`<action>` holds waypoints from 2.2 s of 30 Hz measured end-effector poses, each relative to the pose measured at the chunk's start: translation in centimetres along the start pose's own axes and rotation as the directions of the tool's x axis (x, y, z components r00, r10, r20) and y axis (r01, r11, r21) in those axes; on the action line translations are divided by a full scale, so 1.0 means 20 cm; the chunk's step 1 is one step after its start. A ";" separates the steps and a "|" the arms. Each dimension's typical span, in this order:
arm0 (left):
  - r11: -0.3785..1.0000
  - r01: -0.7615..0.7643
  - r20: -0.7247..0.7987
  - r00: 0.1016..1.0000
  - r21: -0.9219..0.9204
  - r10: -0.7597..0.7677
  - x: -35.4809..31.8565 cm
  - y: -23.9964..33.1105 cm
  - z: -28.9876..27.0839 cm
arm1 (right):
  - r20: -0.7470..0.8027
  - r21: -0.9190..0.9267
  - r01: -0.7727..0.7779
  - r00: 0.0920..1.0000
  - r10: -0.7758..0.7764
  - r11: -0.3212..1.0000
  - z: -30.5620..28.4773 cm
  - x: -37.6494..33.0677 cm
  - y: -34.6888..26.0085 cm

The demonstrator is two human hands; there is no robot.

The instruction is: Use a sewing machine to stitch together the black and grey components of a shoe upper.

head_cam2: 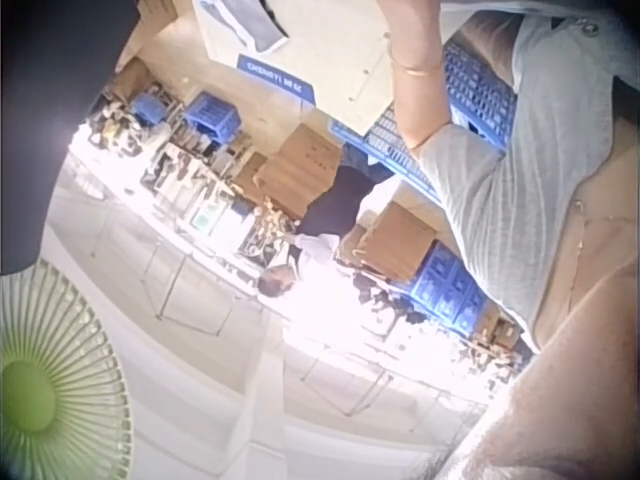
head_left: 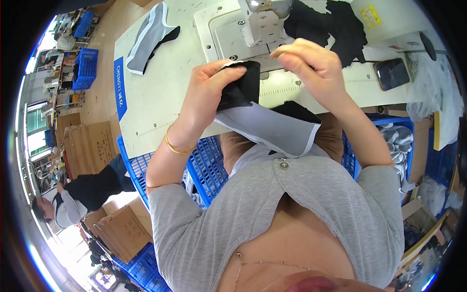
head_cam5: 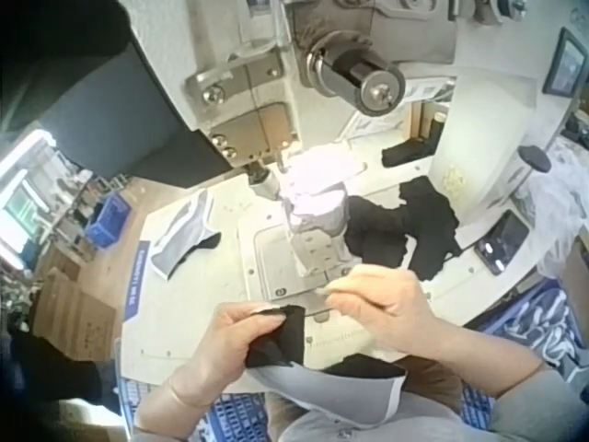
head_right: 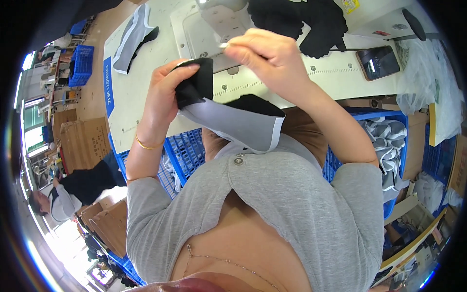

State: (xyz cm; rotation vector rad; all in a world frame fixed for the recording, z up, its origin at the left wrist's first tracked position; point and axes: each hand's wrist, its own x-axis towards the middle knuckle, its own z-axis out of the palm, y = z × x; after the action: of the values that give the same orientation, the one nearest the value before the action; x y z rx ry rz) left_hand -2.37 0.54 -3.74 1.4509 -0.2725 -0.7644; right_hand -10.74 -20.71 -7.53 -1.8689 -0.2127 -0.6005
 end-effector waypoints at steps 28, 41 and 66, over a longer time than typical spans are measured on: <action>0.219 -0.450 0.010 0.453 0.866 0.891 -0.01 -0.12 0.07 | -0.014 0.423 -0.361 0.914 0.404 0.831 0.15 0.12 -0.06; 0.928 -0.363 -0.325 0.890 -0.081 0.320 -0.05 -0.11 0.04 | 0.050 -0.103 0.079 0.996 -0.074 0.992 0.07 -0.07 -0.14; 0.951 -0.248 -0.191 0.958 -0.187 0.213 -0.04 -0.11 0.08 | -0.018 -0.013 0.075 0.997 -0.075 0.997 0.11 -0.08 0.01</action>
State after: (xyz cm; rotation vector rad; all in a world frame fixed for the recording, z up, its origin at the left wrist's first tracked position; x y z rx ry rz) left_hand -4.66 -0.07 -5.41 1.2488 -0.2206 -0.4616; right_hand -11.34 -18.60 -9.04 -1.8730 -0.2687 -0.6720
